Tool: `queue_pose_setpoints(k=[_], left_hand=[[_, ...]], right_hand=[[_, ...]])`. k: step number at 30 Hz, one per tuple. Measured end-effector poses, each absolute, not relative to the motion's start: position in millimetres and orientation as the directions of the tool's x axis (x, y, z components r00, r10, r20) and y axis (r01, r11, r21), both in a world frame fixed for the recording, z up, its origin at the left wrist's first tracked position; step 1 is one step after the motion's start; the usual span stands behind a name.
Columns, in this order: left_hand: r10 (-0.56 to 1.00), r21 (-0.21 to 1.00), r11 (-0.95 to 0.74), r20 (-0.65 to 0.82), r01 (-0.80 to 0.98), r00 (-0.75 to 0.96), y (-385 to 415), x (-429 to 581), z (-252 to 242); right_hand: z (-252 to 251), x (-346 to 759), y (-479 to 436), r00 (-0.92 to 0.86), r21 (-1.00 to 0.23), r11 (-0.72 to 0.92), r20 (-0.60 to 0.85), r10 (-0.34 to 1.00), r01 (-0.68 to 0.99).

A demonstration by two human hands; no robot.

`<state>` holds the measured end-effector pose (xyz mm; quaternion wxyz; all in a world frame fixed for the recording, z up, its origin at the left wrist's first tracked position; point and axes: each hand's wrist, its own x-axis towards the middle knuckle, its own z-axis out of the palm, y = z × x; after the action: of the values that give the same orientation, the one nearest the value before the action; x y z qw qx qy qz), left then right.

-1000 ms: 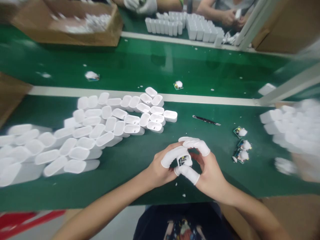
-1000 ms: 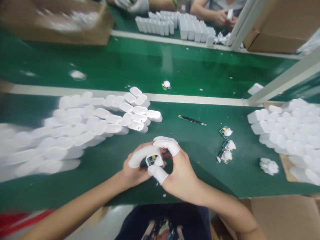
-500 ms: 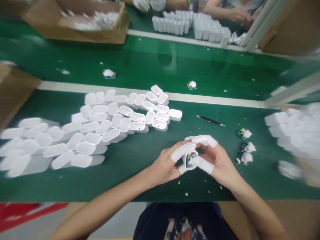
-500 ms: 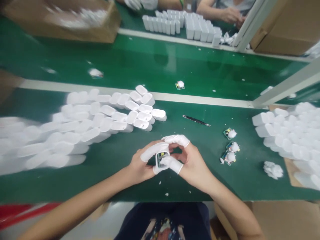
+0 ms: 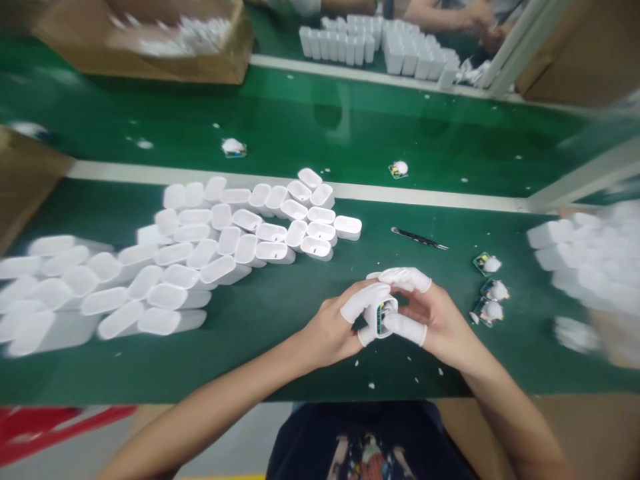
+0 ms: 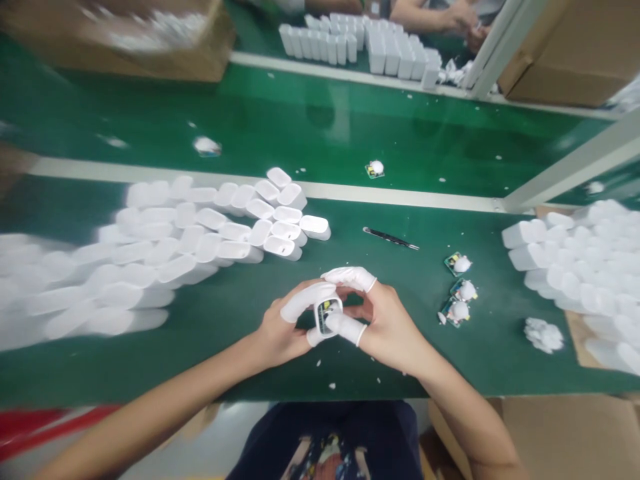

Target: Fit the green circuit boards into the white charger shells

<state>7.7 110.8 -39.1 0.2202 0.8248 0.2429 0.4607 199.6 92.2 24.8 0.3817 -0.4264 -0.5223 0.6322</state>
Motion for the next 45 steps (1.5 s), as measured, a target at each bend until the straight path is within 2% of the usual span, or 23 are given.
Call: queue_pose_setpoints(k=[5, 10, 14, 20, 24, 29, 42, 45], left_hand=[[0.66, 0.661, -0.729, 0.609, 0.177, 0.441, 108, 8, -44], [0.744, 0.802, -0.594, 0.52, 0.06, 0.419, 105, 8, -43], [0.719, 0.769, -0.634, 0.547, 0.081, 0.43, 108, 9, -40], [0.631, 0.639, -0.75, 0.616, 0.168, 0.471, 111, 9, -35], [0.65, 0.65, -0.735, 0.595, 0.193, 0.472, 110, 9, -35], [0.614, 0.622, -0.762, 0.608, 0.178, 0.502, 111, 7, -39], [0.616, 0.635, -0.758, 0.619, 0.151, 0.487, 108, 9, -47], [0.658, 0.685, -0.714, 0.584, 0.146, 0.476, 108, 11, -48]], right_hand=[[16, 207, 94, -0.325, -0.982, -0.153, -0.109, 0.939, -0.113], [11, 223, 101, -0.507, -0.94, -0.234, -0.08, 0.858, -0.249], [11, 222, 100, -0.466, -0.946, -0.223, -0.091, 0.88, -0.236], [18, 211, 93, -0.348, -0.99, -0.133, -0.108, 0.931, -0.051], [23, 208, 93, -0.401, -0.995, -0.098, -0.092, 0.911, 0.005], [29, 203, 92, -0.328, -0.987, -0.086, -0.127, 0.936, 0.139], [22, 209, 92, -0.341, -0.993, -0.114, -0.118, 0.933, 0.032], [17, 215, 95, -0.378, -0.987, -0.156, -0.133, 0.916, -0.03]])
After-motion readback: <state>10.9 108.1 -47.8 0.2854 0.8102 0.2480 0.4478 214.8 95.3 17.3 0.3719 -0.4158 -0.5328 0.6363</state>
